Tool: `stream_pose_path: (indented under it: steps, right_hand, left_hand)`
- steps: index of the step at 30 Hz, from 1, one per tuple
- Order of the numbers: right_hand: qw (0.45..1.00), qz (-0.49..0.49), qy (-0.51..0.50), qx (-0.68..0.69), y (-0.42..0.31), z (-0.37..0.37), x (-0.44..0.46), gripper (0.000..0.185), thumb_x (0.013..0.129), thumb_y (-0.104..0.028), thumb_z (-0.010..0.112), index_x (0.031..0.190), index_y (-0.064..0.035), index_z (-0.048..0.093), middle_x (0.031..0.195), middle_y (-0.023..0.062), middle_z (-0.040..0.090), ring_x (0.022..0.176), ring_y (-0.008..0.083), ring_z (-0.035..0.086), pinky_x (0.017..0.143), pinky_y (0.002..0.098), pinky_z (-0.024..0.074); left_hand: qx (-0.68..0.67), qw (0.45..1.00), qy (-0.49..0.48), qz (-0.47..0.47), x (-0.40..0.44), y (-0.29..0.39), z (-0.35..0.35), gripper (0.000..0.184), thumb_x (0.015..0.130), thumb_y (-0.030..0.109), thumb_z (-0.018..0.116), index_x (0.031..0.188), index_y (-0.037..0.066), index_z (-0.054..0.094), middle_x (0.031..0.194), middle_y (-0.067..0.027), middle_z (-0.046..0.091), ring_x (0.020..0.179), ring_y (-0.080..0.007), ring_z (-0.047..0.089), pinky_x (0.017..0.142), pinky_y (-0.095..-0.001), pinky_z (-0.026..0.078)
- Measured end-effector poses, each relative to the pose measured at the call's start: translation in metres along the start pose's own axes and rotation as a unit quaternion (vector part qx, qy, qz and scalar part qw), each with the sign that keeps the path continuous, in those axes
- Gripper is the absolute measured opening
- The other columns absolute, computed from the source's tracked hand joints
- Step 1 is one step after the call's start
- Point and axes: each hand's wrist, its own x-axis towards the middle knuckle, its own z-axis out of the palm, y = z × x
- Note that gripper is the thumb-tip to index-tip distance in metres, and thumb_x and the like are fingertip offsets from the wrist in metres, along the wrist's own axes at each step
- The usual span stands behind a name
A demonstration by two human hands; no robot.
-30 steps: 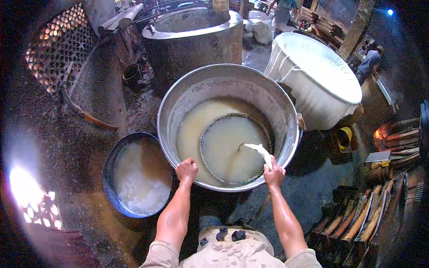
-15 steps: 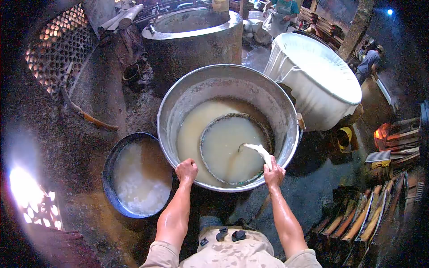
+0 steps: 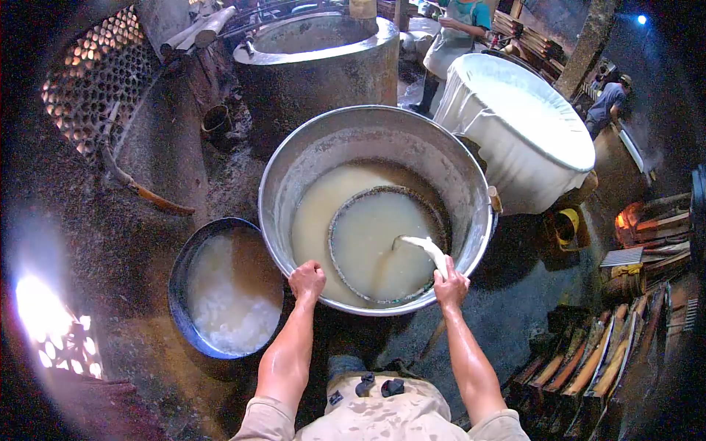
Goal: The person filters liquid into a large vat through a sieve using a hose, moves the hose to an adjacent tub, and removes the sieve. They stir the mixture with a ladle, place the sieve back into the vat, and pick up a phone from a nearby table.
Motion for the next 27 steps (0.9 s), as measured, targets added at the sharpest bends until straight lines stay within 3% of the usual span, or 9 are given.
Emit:
stream_pose_path:
  steps: [27]
  right_hand:
    - [1.0, 0.01, -0.015, -0.011, 0.0, 0.0006, -0.0003, 0.058, 0.077, -0.03, 0.067, 0.132, -0.0185, 0.051, 0.09, 0.0112, 0.067, 0.087, 0.028, 0.063, 0.089, 0.0414, 0.0397]
  left_hand:
    - [0.007, 1.0, -0.004, -0.012, 0.0022, -0.002, 0.0038, 0.019, 0.075, 0.02, 0.056, 0.083, 0.014, 0.073, 0.083, -0.0149, 0.068, 0.078, -0.0337, 0.066, 0.074, -0.0437, 0.052]
